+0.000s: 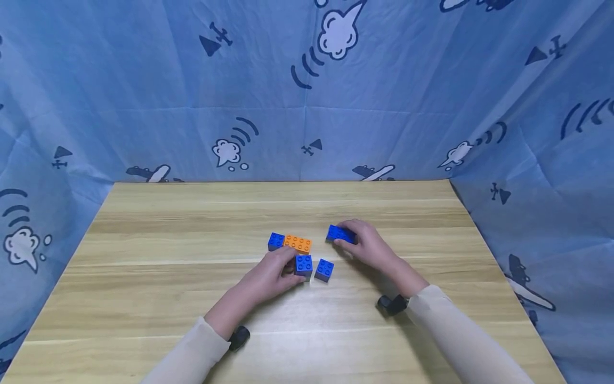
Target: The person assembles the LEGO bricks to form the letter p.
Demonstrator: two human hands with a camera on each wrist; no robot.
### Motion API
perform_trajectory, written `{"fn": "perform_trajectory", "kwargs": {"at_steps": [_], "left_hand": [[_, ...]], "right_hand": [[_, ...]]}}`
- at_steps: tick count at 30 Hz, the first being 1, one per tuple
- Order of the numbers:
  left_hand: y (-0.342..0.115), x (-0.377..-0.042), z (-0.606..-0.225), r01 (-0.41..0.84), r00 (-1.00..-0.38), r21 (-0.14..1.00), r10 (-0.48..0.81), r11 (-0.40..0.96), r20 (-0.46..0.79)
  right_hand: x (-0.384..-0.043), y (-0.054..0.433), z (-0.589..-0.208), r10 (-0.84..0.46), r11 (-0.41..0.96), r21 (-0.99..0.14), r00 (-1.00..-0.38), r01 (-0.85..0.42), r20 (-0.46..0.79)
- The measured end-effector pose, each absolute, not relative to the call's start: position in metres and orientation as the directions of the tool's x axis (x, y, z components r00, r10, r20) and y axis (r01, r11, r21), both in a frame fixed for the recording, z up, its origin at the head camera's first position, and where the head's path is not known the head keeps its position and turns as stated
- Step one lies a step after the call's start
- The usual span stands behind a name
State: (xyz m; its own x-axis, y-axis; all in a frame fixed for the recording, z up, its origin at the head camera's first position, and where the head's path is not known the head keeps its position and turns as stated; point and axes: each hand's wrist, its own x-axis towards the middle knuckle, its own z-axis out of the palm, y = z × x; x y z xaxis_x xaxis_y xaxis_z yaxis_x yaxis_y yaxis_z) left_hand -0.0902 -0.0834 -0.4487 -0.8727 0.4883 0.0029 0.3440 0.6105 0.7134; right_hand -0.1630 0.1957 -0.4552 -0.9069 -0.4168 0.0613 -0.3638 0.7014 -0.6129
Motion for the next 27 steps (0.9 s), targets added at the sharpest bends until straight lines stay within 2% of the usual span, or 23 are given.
{"fn": "perform_trajectory", "kwargs": {"at_steps": [12, 20, 27], "left_hand": [[-0.084, -0.09, -0.451, 0.355, -0.872, 0.721, 0.489, 0.595, 0.026], [-0.084, -0.09, -0.451, 0.342, -0.874, 0.737, 0.486, 0.582, 0.022], [-0.085, -0.09, -0.451, 0.391, -0.861, 0.724, 0.504, 0.568, 0.069]], "right_hand": [[-0.142, 0.183, -0.426, -0.497, 0.553, -0.723, -0.86, -0.415, 0.114], [-0.13, 0.176, -0.415, -0.546, 0.534, -0.722, -0.832, -0.439, 0.102], [-0.126, 0.167, -0.409, -0.589, 0.494, -0.732, -0.8, -0.468, 0.114]]}}
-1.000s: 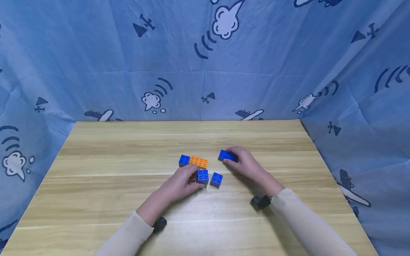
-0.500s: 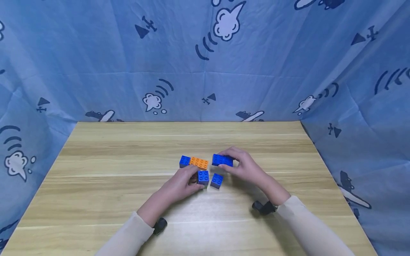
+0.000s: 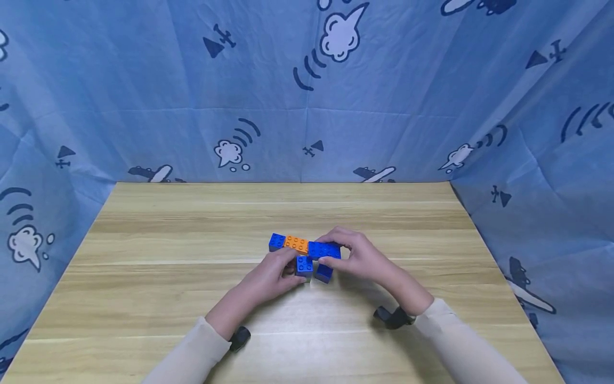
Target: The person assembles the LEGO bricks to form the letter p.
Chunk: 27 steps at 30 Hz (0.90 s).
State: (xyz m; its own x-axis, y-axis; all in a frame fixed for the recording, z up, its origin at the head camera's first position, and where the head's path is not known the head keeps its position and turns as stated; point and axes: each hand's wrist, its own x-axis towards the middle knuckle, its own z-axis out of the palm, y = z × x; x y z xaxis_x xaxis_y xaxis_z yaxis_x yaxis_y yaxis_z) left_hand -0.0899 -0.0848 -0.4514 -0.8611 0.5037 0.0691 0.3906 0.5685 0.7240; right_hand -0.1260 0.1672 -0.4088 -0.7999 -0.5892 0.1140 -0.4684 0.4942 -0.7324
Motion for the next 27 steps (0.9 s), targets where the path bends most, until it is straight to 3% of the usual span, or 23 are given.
{"fn": "perform_trajectory", "kwargs": {"at_steps": [10, 27], "left_hand": [[-0.085, -0.09, -0.452, 0.385, -0.863, 0.725, 0.502, 0.572, 0.062], [-0.086, -0.09, -0.453, 0.394, -0.862, 0.72, 0.502, 0.571, 0.073]], "right_hand": [[-0.12, 0.156, -0.409, -0.652, 0.449, -0.748, -0.752, -0.489, 0.1], [-0.12, 0.152, -0.409, -0.673, 0.467, -0.729, -0.736, -0.5, 0.073]]}}
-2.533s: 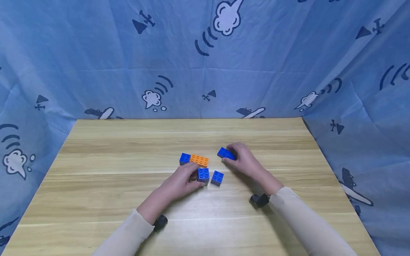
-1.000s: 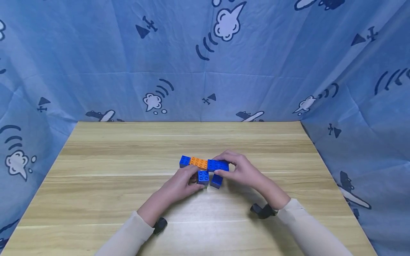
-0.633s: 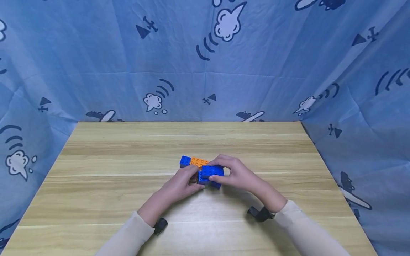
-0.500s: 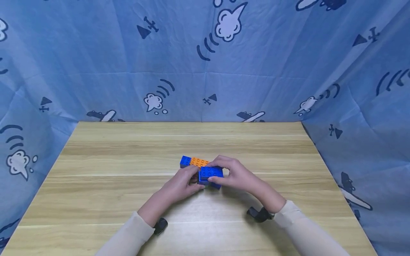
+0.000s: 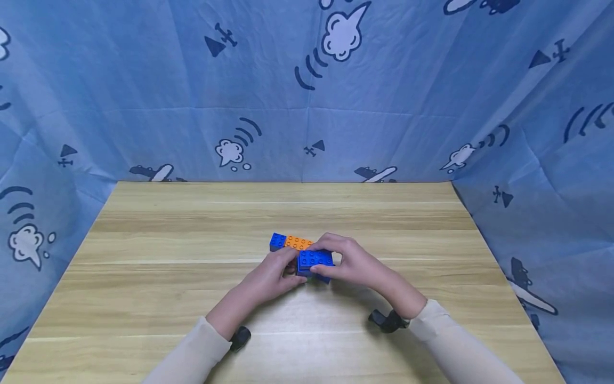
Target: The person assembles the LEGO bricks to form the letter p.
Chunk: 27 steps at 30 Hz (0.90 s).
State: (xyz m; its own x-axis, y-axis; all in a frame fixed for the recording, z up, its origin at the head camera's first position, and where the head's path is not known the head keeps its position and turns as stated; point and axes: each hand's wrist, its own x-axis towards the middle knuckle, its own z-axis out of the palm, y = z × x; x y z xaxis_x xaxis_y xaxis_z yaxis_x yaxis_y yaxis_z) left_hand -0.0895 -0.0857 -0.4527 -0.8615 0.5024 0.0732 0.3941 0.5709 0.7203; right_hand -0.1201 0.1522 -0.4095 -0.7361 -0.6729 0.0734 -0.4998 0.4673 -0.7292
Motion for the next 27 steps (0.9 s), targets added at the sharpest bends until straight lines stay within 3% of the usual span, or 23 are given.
{"fn": "perform_trajectory", "kwargs": {"at_steps": [27], "left_hand": [[-0.0849, -0.0905, -0.4531, 0.385, -0.863, 0.729, 0.502, 0.566, 0.066]], "right_hand": [[-0.1181, 0.1492, -0.4078, -0.687, 0.498, -0.7, -0.725, -0.512, 0.041]]}}
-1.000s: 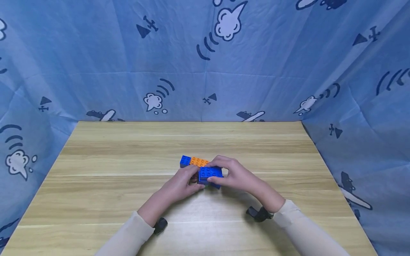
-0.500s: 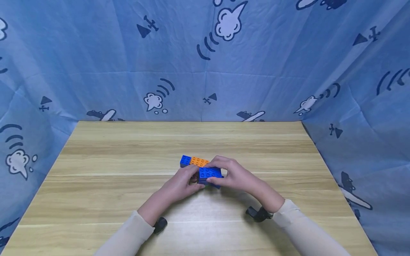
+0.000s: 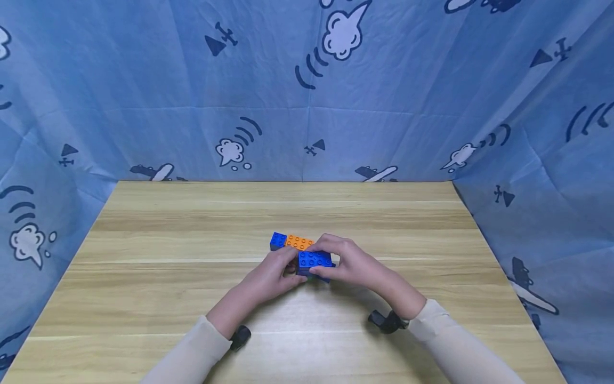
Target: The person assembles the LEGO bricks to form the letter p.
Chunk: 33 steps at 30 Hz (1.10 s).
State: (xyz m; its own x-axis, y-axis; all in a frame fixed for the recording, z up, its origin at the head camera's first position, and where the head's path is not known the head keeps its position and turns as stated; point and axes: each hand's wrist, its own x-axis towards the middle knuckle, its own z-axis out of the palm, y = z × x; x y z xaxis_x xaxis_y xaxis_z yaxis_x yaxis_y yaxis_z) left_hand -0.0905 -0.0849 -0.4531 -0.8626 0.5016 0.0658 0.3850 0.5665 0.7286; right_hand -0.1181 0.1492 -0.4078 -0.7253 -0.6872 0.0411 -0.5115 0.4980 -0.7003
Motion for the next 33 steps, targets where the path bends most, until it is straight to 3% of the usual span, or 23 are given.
{"fn": "perform_trajectory", "kwargs": {"at_steps": [33], "left_hand": [[-0.0821, -0.0866, -0.4493, 0.337, -0.893, 0.738, 0.447, 0.585, 0.053]], "right_hand": [[-0.1194, 0.1467, -0.4054, -0.697, 0.494, -0.717, -0.717, -0.491, 0.01]]}}
